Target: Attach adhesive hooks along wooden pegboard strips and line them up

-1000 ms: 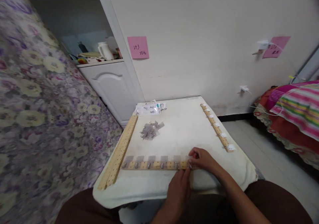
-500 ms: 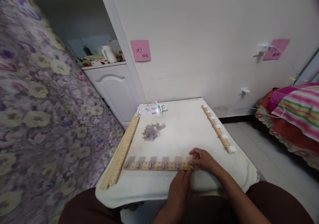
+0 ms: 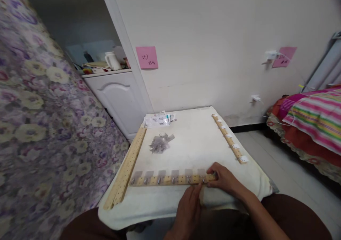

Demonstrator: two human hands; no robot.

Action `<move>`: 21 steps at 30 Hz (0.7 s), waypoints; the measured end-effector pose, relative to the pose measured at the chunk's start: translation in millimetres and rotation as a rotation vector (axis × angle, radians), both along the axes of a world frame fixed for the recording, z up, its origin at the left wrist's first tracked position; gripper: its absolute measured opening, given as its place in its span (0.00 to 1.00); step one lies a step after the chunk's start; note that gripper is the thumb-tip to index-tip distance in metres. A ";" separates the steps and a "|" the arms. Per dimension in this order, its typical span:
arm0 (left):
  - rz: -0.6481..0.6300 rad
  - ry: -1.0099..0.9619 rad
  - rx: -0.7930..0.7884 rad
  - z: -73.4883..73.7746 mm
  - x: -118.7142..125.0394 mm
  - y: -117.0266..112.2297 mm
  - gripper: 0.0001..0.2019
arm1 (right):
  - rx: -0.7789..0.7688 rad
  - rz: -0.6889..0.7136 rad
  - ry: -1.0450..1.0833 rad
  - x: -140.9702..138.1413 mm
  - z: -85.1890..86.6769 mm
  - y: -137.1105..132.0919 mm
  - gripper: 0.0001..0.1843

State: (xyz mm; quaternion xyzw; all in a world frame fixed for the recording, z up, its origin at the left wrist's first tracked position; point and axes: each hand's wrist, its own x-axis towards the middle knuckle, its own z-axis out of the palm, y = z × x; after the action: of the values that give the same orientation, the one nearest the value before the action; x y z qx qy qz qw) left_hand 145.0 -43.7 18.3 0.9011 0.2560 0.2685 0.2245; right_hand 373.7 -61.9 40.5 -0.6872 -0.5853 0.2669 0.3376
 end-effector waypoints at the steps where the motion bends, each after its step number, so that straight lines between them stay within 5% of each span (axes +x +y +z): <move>1: -0.012 -0.015 -0.009 0.8 -3.4 -0.4 0.26 | -0.007 -0.004 -0.025 -3.0 -1.1 -0.7 0.17; 6: -0.054 -0.085 0.035 -10.5 -30.7 -2.0 0.25 | -0.036 0.031 -0.070 -8.0 -0.3 0.5 0.14; 15: 0.028 -0.278 0.317 -96.9 -82.6 7.7 0.21 | -0.036 0.007 -0.064 -12.4 2.4 -1.9 0.13; 21: -0.010 -0.191 0.527 -81.9 -88.7 19.6 0.16 | 0.015 -0.013 -0.033 -18.1 3.1 -4.6 0.11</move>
State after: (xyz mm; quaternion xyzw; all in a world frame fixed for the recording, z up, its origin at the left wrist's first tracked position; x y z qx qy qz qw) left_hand 56.3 -24.1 -63.6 0.9002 0.1504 0.4086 0.0071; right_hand 355.7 -66.4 43.5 -0.6927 -0.5884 0.2487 0.3348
